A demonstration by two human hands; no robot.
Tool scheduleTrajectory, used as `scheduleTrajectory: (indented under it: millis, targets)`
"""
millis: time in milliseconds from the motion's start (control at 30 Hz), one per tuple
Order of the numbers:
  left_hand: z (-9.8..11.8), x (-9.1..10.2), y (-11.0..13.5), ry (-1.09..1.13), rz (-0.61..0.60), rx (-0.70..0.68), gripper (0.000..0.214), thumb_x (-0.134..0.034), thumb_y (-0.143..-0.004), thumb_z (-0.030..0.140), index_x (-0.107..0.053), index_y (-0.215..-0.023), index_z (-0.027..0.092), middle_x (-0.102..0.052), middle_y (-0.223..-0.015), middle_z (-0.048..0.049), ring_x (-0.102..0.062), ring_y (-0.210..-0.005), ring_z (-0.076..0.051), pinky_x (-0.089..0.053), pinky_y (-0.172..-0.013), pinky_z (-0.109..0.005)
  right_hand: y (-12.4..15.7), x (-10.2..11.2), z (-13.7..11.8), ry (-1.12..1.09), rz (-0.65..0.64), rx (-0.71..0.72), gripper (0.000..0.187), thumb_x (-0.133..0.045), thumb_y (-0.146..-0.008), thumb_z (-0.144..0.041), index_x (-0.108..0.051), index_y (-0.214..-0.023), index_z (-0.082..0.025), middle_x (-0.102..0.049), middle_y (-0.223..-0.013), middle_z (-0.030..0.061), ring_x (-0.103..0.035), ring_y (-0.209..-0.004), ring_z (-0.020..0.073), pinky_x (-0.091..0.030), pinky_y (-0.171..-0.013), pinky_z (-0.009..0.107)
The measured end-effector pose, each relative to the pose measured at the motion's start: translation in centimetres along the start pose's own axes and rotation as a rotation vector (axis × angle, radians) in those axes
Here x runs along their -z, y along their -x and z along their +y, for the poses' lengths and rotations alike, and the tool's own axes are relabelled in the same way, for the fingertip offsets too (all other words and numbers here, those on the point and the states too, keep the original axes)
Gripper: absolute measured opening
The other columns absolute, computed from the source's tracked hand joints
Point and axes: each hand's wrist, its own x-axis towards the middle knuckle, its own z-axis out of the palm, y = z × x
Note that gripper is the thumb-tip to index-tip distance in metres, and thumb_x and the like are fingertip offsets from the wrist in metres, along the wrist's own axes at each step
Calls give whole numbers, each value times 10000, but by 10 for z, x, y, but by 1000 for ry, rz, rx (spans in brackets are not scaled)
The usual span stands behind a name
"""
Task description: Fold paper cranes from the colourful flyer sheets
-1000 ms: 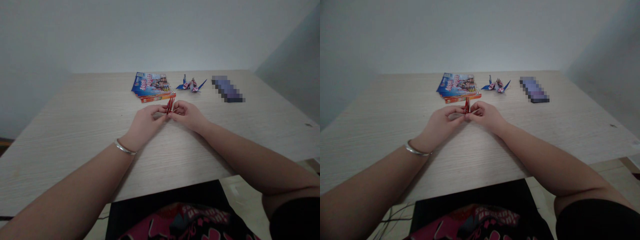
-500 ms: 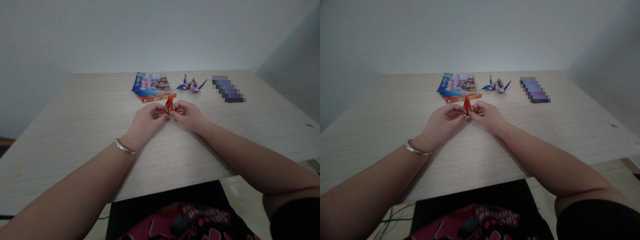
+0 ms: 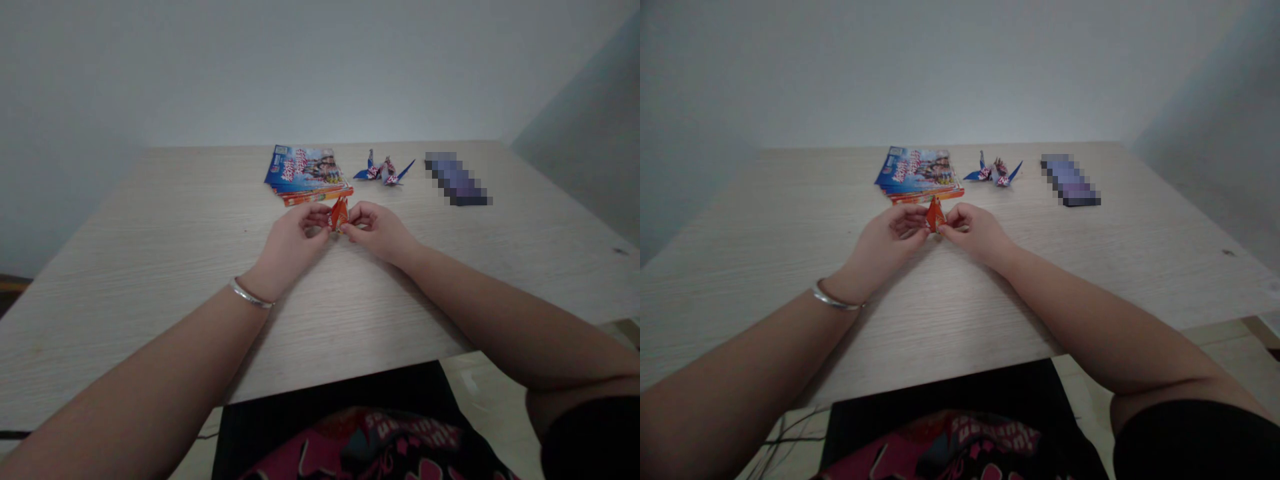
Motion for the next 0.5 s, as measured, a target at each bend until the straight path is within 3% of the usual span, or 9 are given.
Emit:
scheduleTrajectory:
  millis: [233, 500]
  targets:
    - [-2, 0, 0, -118, -14, -46, 348, -666, -828, 233, -707, -1164, 153, -745, -1135, -106, -698, -1025, -219, -567, -985, -405, -2, -1, -3, -52, 16, -11, 313, -785, -701, -261, -513, -855, -256, -674, -750, -35, -645, -704, 148, -539, -676, 310]
    - [10, 4, 2, -243, -34, -37, 215, -617, -856, 302, -715, -995, 171, -738, -990, -59, -670, -929, -211, -534, -870, -356, -2, -1, -2, -1, -50, 18, 190, -741, -730, -267, -570, -809, -245, -636, -694, -43, -588, -658, 133, -483, -645, 296]
